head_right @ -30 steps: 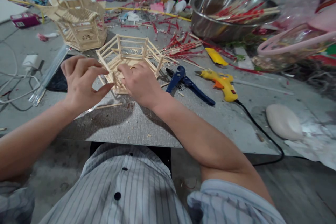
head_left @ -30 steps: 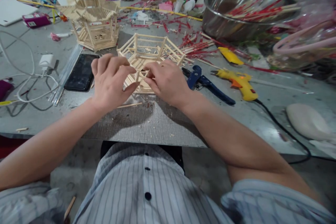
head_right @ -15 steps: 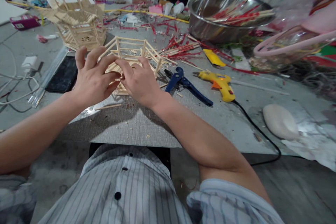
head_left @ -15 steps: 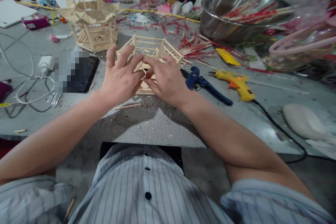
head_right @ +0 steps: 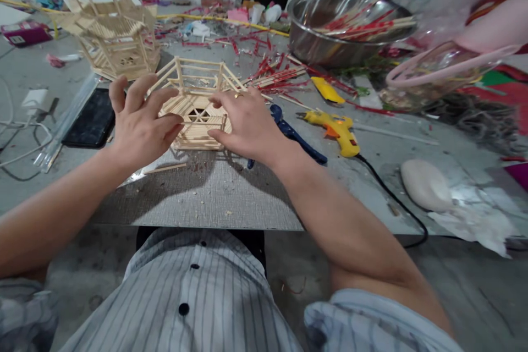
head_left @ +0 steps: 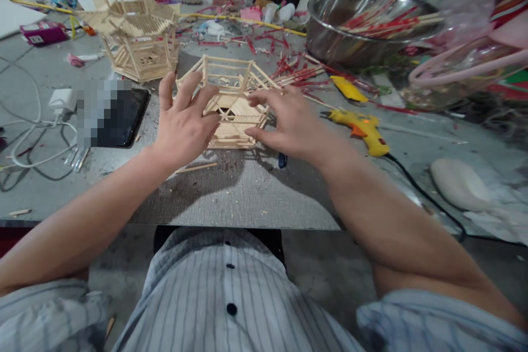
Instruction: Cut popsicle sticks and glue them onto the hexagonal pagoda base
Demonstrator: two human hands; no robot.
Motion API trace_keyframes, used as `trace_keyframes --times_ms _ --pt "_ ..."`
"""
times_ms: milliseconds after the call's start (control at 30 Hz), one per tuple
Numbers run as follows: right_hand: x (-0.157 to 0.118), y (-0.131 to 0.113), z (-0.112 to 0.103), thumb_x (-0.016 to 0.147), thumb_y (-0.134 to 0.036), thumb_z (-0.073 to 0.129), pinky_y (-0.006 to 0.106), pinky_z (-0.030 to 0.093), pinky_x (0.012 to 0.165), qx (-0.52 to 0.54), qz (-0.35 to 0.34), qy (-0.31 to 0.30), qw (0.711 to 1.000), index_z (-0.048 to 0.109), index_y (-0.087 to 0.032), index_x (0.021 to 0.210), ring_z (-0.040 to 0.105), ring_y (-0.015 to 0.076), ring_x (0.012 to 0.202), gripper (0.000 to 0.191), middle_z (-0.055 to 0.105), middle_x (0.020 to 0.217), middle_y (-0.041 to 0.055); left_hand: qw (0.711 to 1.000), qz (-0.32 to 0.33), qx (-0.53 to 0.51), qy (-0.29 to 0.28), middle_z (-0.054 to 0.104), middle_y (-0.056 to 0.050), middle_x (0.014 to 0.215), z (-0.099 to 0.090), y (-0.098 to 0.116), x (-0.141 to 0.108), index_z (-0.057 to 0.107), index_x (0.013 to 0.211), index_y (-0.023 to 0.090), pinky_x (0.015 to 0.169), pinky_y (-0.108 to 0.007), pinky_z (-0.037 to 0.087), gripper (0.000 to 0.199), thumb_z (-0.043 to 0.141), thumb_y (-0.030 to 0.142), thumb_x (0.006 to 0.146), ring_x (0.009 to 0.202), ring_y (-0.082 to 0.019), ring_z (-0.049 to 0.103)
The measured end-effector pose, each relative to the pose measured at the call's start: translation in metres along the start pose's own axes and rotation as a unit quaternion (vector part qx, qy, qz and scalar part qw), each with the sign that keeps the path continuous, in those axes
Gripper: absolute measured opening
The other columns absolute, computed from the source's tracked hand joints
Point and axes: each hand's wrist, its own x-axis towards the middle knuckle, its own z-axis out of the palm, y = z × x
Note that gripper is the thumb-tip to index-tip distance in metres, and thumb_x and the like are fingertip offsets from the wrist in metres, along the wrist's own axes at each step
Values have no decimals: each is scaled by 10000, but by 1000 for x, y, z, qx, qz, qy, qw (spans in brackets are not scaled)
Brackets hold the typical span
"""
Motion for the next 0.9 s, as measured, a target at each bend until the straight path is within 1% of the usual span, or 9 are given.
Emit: trace_keyframes --times_ms 100,200,300,400,467,533,600,733,900 --pt "-9 8 7 844 -430 583 445 448 913 46 19 16 999 621 -209 1075 630 268 1029 322 705 1080 86 1000 11 -11 19 587 30 1318 4 -2 0 620 721 236 1163 -612 87 200 557 303 899 1394 -311 326" --pt "-12 7 13 873 -432 558 397 468 853 95 51 34 994 641 -238 966 644 228 928 231 717 972 53 997 34 -5 63 610 21 1281 10 -7 0 591 678 208 1148 -616 107 214 600 282 878 1361 -313 352" --pt "-10 5 14 883 -457 554 374 471 810 128 72 36 988 643 -248 887 634 207 849 228 709 890 34 995 55 12 81 627 -10 1253 11 -7 -1 582 665 188 1121 -646 134 249 598 288 893 1338 -333 368" --pt "-9 4 14 880 -470 561 357 468 792 143 78 34 986 639 -242 864 621 197 829 242 698 867 31 992 69 57 83 629 -39 1254 5 1 -1 606 702 195 1099 -674 193 224 585 290 904 1330 -354 394" --pt "-9 4 14 878 -471 563 347 464 786 149 80 31 985 637 -237 864 617 193 827 245 695 868 33 991 73 83 73 636 -31 1245 2 10 1 632 771 227 1113 -663 216 154 569 263 907 1327 -335 417" --pt "-9 4 14 877 -471 562 343 461 781 154 81 28 984 635 -232 871 615 191 825 250 694 871 35 989 96 103 42 666 -41 1186 2 19 5 649 854 252 1124 -648 240 125 540 236 914 1305 -323 456" --pt "-9 4 14 877 -471 557 343 458 782 157 79 28 984 634 -222 877 615 190 824 261 691 870 39 985 124 117 10 710 -72 1019 4 25 11 652 883 226 1101 -653 287 152 506 204 920 1245 -336 520" --pt "-8 5 15 869 -508 559 339 458 787 171 74 28 982 635 -206 871 613 183 816 311 687 858 42 990 106 96 -16 669 -32 676 12 28 20 640 761 210 1044 -618 363 285 424 119 925 1020 -290 647" --pt "-11 7 15 865 -552 552 337 462 794 190 75 26 978 645 -212 918 603 178 826 357 685 878 39 995 75 57 -20 651 -28 651 15 26 21 651 742 229 1005 -592 375 365 359 130 936 908 -263 658"
